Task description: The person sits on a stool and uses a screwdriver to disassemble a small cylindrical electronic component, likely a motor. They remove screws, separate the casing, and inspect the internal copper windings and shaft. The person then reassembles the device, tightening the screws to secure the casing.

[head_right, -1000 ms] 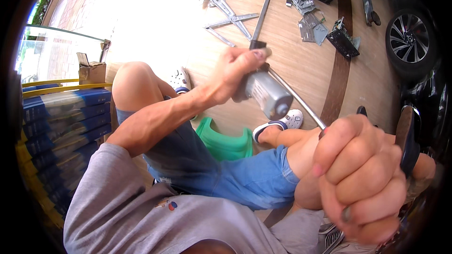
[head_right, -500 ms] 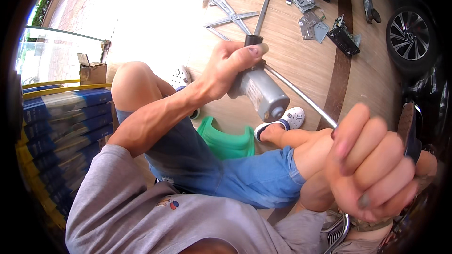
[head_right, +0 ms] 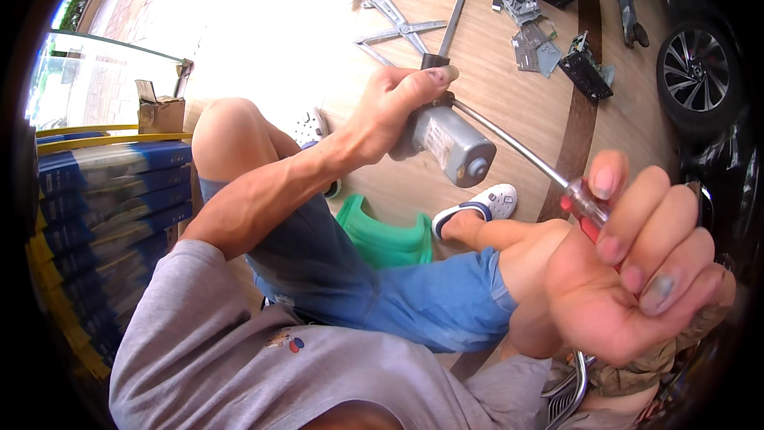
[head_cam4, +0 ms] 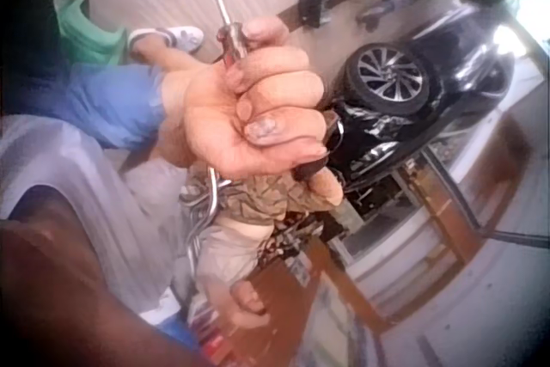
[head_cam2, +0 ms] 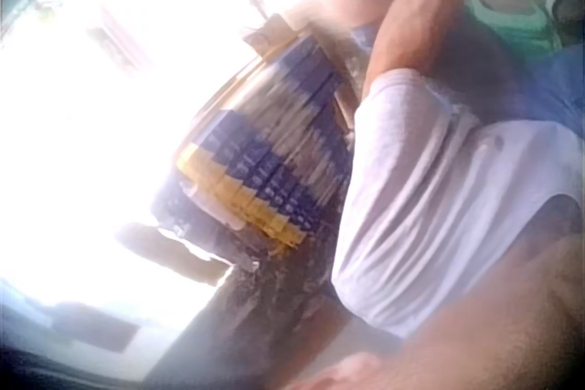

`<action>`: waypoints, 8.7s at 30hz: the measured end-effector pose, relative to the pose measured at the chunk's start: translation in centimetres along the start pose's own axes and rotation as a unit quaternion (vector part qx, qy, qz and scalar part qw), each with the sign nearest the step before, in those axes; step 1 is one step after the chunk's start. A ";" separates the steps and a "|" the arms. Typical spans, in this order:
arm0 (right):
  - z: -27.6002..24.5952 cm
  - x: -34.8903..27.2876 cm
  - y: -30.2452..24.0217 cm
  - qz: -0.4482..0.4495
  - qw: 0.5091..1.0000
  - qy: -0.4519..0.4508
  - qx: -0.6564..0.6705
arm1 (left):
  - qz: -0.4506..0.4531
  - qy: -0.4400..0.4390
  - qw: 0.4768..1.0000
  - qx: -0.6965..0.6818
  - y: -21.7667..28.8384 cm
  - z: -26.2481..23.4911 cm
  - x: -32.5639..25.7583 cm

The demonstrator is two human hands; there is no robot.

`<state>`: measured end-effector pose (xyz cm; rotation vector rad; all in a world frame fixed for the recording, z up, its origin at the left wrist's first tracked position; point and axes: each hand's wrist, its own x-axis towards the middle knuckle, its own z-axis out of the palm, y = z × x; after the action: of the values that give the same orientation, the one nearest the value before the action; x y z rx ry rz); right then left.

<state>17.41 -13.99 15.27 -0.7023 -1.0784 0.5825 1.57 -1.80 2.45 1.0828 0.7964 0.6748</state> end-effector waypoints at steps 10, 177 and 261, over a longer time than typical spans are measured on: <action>1.1 -0.3 0.3 0.002 0.996 0.042 -0.075 | 0.002 0.001 1.000 0.006 -0.9 -0.3 -0.4; -0.5 -0.6 0.8 -0.113 0.954 -0.008 -0.278 | 0.013 0.023 0.999 0.044 3.9 -2.2 -0.8; 0.8 -0.3 7.4 -0.027 0.916 -0.250 -0.313 | -0.018 -0.085 0.995 -0.040 2.8 -1.0 -2.6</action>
<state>15.89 -9.26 9.76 -1.1062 -1.7974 0.3654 -0.97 -2.49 5.45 1.0371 0.6352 0.5706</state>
